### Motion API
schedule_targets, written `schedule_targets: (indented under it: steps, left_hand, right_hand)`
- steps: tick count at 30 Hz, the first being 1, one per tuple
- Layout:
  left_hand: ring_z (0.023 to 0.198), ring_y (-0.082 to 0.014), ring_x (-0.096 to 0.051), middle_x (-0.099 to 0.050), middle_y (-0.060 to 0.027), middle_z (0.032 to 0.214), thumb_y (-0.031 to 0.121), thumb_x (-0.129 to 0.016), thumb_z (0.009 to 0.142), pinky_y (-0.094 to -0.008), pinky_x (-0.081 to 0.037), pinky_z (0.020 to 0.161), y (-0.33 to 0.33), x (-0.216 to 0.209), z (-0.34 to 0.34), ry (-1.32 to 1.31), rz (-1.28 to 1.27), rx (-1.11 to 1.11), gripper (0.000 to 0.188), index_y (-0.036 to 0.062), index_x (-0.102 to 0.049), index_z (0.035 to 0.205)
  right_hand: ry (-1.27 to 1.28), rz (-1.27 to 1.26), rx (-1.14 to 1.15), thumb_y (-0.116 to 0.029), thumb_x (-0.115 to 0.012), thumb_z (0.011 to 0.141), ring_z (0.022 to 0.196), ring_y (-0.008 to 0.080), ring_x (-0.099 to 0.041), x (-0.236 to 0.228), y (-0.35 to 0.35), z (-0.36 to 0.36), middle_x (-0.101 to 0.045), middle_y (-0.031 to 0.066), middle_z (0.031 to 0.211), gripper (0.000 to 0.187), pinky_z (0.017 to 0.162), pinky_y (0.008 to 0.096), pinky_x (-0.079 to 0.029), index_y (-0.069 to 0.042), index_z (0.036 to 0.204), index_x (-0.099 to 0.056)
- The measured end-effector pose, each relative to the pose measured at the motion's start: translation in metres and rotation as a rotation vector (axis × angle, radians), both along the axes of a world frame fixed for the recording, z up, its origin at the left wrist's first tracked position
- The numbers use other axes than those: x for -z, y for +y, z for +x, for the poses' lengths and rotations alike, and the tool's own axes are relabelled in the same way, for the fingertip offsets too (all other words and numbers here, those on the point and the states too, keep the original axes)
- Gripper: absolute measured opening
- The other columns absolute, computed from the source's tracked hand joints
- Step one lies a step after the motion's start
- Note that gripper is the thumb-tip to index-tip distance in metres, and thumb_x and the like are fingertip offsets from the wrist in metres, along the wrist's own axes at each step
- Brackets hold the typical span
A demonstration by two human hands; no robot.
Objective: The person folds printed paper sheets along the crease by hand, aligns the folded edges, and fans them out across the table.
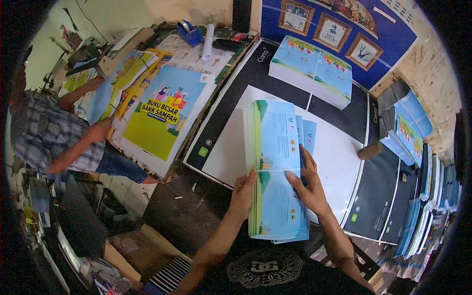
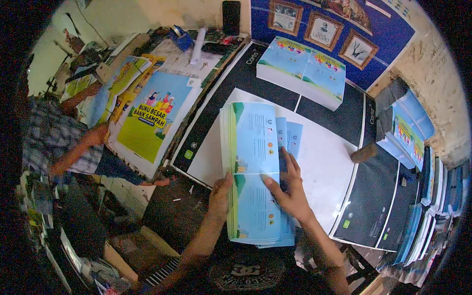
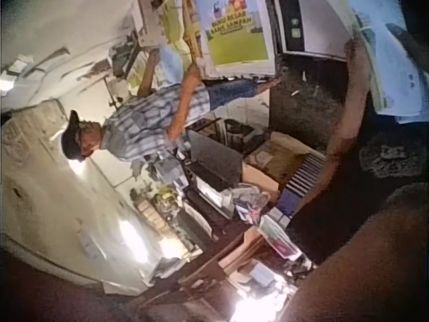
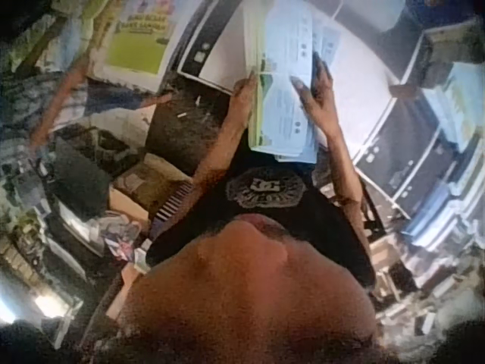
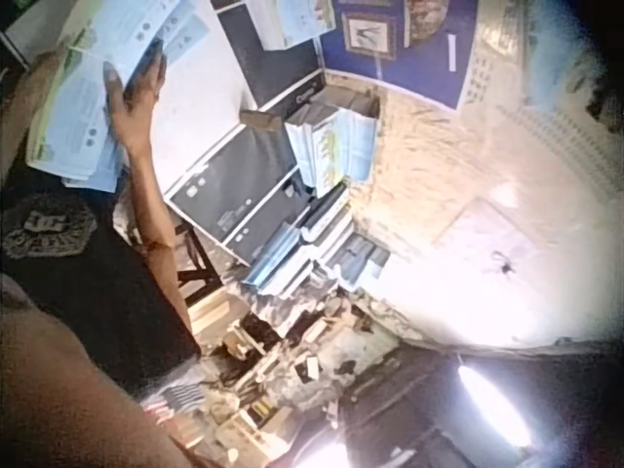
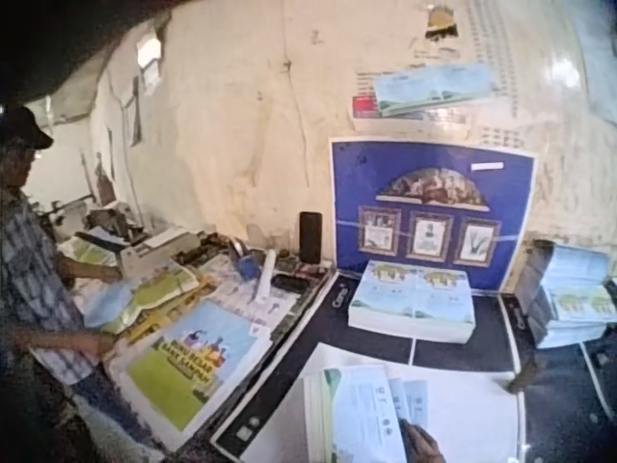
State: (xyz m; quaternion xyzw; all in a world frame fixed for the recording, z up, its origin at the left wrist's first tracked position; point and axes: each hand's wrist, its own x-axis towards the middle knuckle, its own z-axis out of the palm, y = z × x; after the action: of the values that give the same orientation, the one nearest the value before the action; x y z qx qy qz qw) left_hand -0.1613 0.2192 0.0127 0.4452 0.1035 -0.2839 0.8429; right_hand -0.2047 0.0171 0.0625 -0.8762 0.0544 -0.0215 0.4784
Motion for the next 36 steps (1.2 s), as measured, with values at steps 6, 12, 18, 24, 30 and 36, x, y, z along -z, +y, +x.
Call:
schedule_targets:
  steps: [6,12,18,24,30,36]
  left_hand:
    - [0.092,-0.0136,-0.063,-0.07,-0.0101,0.1,0.035,-0.06,0.101,-0.0267,-0.05,0.085,0.017,-0.001,0.001,-0.071,0.222,-0.074,0.042,-0.0049,-0.065,0.113]
    - [0.086,-0.017,-0.065,-0.068,-0.0126,0.099,0.029,-0.057,0.102,-0.032,-0.054,0.075,0.066,-0.026,0.006,-0.049,0.276,-0.266,0.036,-0.0055,-0.063,0.109]
    - [0.085,-0.015,-0.066,-0.069,-0.0101,0.1,0.027,-0.06,0.101,-0.0325,-0.056,0.073,0.055,-0.028,-0.009,-0.104,0.209,-0.363,0.028,0.0001,-0.064,0.106]
    - [0.093,-0.0158,-0.067,-0.069,-0.0087,0.105,0.033,-0.056,0.103,-0.0313,-0.056,0.08,0.007,0.012,-0.008,-0.015,-0.162,-0.052,0.038,0.0009,-0.061,0.121]
    - [0.1,-0.0153,-0.066,-0.069,-0.0108,0.111,0.037,-0.053,0.104,-0.0314,-0.056,0.084,-0.001,-0.017,-0.005,0.132,-0.301,-0.041,0.044,-0.0005,-0.059,0.126]
    - [0.096,-0.0165,-0.065,-0.068,-0.0116,0.108,0.037,-0.053,0.104,-0.0334,-0.054,0.083,0.012,-0.005,-0.002,-0.147,0.101,-0.096,0.042,-0.0007,-0.066,0.116]
  right_hand:
    - [0.016,0.127,-0.001,-0.037,-0.065,0.093,0.15,0.046,-0.011,-0.009,0.007,-0.003,-0.024,0.0216,0.162,0.041,0.12,0.057,-0.013,-0.002,0.112,-0.075]
    - [-0.056,-0.237,0.05,-0.036,-0.071,0.089,0.148,0.0474,-0.015,0.008,-0.011,-0.008,-0.023,0.0234,0.161,0.044,0.116,0.061,-0.013,-0.007,0.121,-0.07]
    - [-0.175,-0.831,0.022,-0.031,-0.063,0.095,0.151,0.0436,-0.009,0.021,0.009,-0.011,-0.02,0.0211,0.162,0.067,0.116,0.0619,-0.009,-0.012,0.154,-0.037]
    - [-0.092,0.102,0.045,-0.043,-0.061,0.096,0.152,0.0382,-0.01,0.009,0.001,-0.004,-0.029,0.0202,0.16,0.054,0.12,0.0541,-0.007,0.0,0.129,-0.063]
    - [-0.043,-0.033,0.002,-0.043,-0.068,0.091,0.152,0.0407,-0.013,0.007,0.004,-0.005,-0.029,0.0225,0.16,0.046,0.119,0.0561,-0.01,0.0,0.11,-0.073]
    - [-0.003,-0.011,-0.022,-0.041,-0.07,0.091,0.151,0.0419,-0.014,-0.002,0.006,-0.002,-0.03,0.0228,0.159,0.044,0.12,0.0555,-0.012,-0.001,0.109,-0.073]
